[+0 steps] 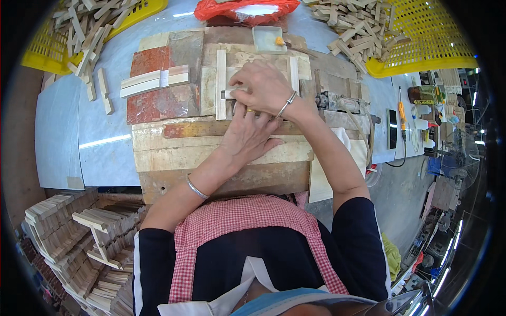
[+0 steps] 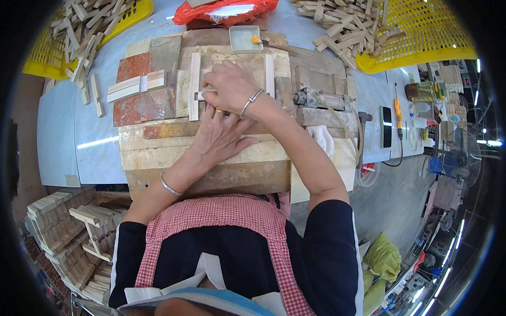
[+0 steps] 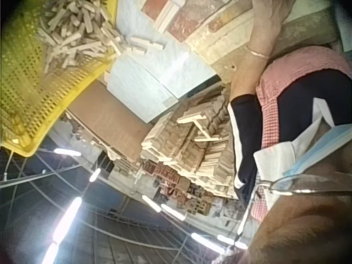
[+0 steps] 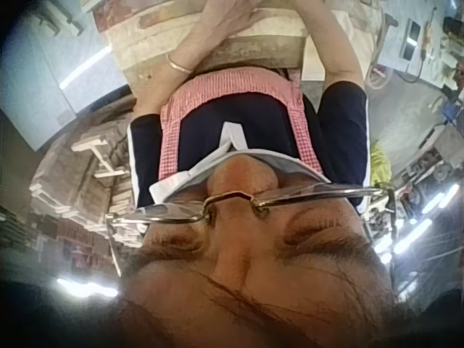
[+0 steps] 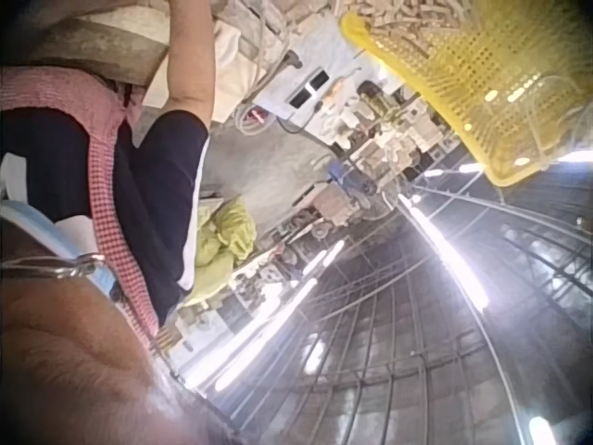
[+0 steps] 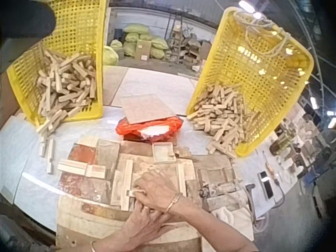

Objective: Assembling small wooden frame structures using glue and a hammer on a workshop bench.

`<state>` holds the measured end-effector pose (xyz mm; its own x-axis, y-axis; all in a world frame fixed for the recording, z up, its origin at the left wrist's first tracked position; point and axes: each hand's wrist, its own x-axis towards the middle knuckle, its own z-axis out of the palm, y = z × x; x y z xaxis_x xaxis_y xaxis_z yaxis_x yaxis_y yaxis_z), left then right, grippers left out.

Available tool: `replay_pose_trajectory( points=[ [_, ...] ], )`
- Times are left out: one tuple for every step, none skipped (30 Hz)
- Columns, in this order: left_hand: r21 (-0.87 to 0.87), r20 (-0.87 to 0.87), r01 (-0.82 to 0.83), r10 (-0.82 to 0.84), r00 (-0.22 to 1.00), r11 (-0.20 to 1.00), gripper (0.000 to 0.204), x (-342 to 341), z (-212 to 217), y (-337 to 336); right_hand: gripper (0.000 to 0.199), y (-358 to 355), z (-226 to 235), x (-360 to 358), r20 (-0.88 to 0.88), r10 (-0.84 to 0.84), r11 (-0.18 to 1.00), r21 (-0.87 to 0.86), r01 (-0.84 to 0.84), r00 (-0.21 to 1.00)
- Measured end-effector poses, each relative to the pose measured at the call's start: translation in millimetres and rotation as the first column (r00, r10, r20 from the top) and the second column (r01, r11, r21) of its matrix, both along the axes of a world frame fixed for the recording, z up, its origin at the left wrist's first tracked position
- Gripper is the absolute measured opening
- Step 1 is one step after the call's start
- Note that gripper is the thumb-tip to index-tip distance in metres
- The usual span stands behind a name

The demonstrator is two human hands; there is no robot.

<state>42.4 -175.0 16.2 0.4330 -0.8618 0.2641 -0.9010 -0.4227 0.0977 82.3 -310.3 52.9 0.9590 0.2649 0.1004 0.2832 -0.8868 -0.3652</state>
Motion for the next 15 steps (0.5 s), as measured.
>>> replay_pose_trajectory(
  points=[
    [-0.001, -0.003, -0.006, 0.006, 1.0, 1.0, 0.06, -0.1, 0.2, 0.3, 0.022, 1.1, 1.5, 2.0, -0.003, 0.006, 1.0, -0.001, -0.006, 1.0],
    [-0.006, 0.007, -0.007, 0.007, 1.0, 1.0, 0.06, -0.1, 0.8, 0.6, 0.023, 2.1, 2.8, 4.5, -0.052, -0.001, 1.0, -0.004, 0.001, 0.999],
    [-0.012, 0.017, -0.009, 0.009, 1.0, 1.0, 0.06, -0.2, 1.0, 0.9, 0.024, 2.9, 3.0, 6.7, -0.101, -0.008, 1.0, -0.008, 0.008, 0.995],
    [-0.013, 0.014, -0.012, 0.012, 1.0, 1.0, 0.06, 0.1, 0.7, 0.6, 0.024, 2.9, 2.3, 8.7, -0.104, -0.005, 1.0, -0.008, 0.004, 0.995],
    [-0.008, 0.014, -0.003, 0.004, 1.0, 1.0, 0.061, 0.4, 0.4, 0.0, 0.025, 2.7, 1.5, 10.7, -0.155, -0.006, 1.0, -0.009, 0.005, 0.988],
    [-0.002, 0.013, 0.006, -0.006, 1.0, 1.0, 0.062, 0.8, 0.1, -0.6, 0.025, 2.6, 0.8, 11.8, -0.207, -0.008, 1.0, -0.01, 0.007, 0.978],
    [0.0, 0.009, 0.001, -0.001, 1.0, 1.0, 0.062, 0.5, -1.2, 0.1, 0.025, 3.9, 1.3, 12.3, -0.211, -0.004, 1.0, -0.008, 0.002, 0.978],
    [0.001, 0.009, -0.002, 0.002, 1.0, 1.0, 0.064, 0.1, -2.6, 0.7, 0.026, 5.0, 3.6, 12.8, -0.233, 0.012, 1.0, 0.005, -0.012, 0.972],
    [0.001, 0.008, -0.005, 0.005, 1.0, 1.0, 0.065, -0.5, -3.8, 1.3, 0.028, 6.2, 4.4, 13.3, -0.255, 0.029, 1.0, 0.019, -0.025, 0.967],
    [0.003, 0.005, -0.006, 0.006, 1.0, 1.0, 0.065, -0.7, -2.8, 0.9, 0.028, 6.1, 3.6, 13.8, -0.258, 0.03, 0.999, 0.02, -0.025, 0.966],
    [0.04, -0.037, 0.002, 0.0, 0.999, 0.999, 0.064, -0.7, -0.6, 0.6, 0.029, 5.8, 2.7, 14.5, -0.25, 0.025, 1.0, 0.007, -0.024, 0.968],
    [0.076, -0.079, 0.012, -0.005, 0.997, 0.997, 0.063, -0.8, 0.4, 0.4, 0.03, 5.5, 2.1, 14.9, -0.242, 0.021, 1.0, -0.006, -0.023, 0.97],
    [0.077, -0.082, 0.013, -0.007, 0.997, 0.997, 0.063, -1.1, -1.3, 0.7, 0.03, 7.1, 2.5, 14.9, -0.245, 0.019, 1.0, -0.005, -0.021, 0.969],
    [0.035, -0.086, 0.007, -0.004, 0.996, 0.999, 0.065, -1.0, -4.0, 0.8, 0.03, 9.7, 3.7, 15.2, -0.234, 0.012, 0.999, -0.046, -0.023, 0.972],
    [-0.007, -0.09, 0.002, -0.002, 0.996, 1.0, 0.067, -1.0, -5.5, 1.3, 0.03, 11.2, 4.8, 14.6, -0.222, 0.004, 0.996, -0.087, -0.024, 0.975]
  ],
)
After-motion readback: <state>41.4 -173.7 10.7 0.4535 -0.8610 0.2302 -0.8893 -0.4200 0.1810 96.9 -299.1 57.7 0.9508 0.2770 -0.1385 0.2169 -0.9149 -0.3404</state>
